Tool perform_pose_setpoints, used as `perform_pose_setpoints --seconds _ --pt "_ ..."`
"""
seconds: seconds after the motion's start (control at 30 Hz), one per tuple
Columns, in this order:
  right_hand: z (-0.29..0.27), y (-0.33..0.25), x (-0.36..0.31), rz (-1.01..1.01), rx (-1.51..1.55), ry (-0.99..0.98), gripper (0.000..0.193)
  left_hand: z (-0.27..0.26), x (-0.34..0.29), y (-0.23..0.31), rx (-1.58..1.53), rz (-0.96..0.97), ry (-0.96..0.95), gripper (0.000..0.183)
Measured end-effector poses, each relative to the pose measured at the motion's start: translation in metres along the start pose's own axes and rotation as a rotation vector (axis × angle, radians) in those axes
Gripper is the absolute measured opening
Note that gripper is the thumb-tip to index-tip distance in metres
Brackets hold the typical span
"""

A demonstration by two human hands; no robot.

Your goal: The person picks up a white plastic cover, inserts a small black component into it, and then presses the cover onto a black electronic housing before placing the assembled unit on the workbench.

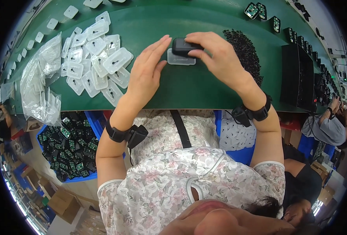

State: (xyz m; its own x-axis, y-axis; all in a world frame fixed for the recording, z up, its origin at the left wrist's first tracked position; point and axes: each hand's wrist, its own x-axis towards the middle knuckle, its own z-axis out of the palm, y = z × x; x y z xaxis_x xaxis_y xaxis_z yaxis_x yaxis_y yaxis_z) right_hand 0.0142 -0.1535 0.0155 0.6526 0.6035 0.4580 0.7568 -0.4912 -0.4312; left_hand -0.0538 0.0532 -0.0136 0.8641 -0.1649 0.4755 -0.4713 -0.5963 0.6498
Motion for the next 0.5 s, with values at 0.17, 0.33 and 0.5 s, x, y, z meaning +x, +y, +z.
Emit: perform_pose_setpoints --seconds 0.17,0.33,0.5 --pt "0.008 -0.013 0.002 -0.045 0.009 -0.133 0.028 0.004 -0.006 -0.004 0.076 0.022 -0.075 0.051" --pt "0.012 -0.012 -0.002 -0.066 -0.041 -0.167 0.028 0.004 -0.011 -0.006 0.2 0.03 -0.144 0.051" --pt "0.021 -0.012 -0.009 -0.166 -0.136 -0.023 0.03 0.001 -0.012 -0.004 0.291 0.069 -0.196 0.052"
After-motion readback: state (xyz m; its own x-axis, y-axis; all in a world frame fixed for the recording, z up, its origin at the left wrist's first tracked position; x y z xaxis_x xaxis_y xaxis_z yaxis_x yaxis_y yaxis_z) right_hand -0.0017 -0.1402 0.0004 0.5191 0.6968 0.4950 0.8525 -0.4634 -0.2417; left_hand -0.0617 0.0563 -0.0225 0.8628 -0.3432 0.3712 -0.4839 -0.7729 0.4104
